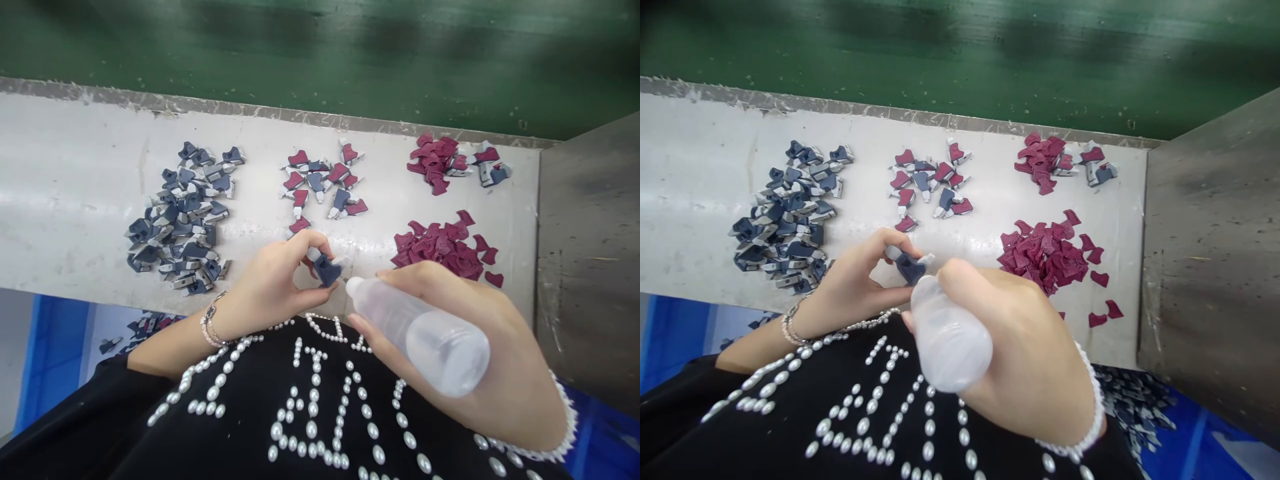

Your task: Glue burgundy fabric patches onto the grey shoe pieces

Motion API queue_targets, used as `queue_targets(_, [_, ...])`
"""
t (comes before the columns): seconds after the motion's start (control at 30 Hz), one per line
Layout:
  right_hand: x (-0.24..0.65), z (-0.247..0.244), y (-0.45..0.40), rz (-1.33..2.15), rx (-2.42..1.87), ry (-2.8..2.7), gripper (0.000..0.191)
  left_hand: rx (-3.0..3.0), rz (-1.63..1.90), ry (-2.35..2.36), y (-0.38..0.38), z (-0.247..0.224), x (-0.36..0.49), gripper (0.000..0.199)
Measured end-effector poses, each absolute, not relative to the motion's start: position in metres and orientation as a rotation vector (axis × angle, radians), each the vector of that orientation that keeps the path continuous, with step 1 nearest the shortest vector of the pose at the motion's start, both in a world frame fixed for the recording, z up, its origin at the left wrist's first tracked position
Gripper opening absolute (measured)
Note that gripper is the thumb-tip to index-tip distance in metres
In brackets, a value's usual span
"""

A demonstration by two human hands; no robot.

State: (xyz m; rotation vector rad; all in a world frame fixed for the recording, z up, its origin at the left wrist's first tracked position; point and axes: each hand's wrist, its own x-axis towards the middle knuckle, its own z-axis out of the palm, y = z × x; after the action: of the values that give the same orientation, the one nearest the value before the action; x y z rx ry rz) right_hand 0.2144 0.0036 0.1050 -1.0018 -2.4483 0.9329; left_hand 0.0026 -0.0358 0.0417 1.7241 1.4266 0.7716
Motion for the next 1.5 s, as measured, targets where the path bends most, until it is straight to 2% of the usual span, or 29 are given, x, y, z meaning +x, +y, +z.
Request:
queue_targets(0.13, [0.214,0.107,0.004,0.958,-1.053,-2.376,0.017,1.697,0.766,1.411,-0.035,0.041,0.002,0.037])
queue_targets(0.3, [0.212,0.104,0.003,0.903,-1.078,-2.368,0.026,1.674,0.775,1.396,-0.037,0.041,0.001,0.038])
queue_targets(0.57, [0.213,0.107,0.005,0.978,-1.056,-2.337,0.026,1.663,0.829,1.398,-0.037,0.042,0.003,0.037])
queue_targets(0.7, [0.214,0.105,0.003,0.856,-1.06,-2.444,0.027,1.666,0.864,1.4,-0.038,0.04,0.003,0.037])
queue_targets(0.83, [0.219,0.105,0.003,0.992,-1.043,-2.313,0.026,1.528,0.955,1.403,-0.04,0.038,0.002,0.039])
queue_targets(1.0, [0.244,0.105,0.018,1.124,-1.02,-2.15,0.037,1.295,1.011,1.314,-0.039,0.035,-0.006,0.043])
queue_targets(1.1, [0.259,0.093,0.029,1.294,-0.943,-2.091,0.048,1.233,1.029,1.306,-0.04,0.034,-0.013,0.047])
queue_targets(1.23, [0.258,0.065,0.033,1.613,-0.933,-1.984,0.037,1.238,1.05,1.333,-0.039,0.032,-0.02,0.045])
queue_targets(1.5, [0.213,-0.001,0.018,1.629,-0.922,-2.215,0.032,1.282,1.07,1.56,-0.031,0.02,-0.028,0.034])
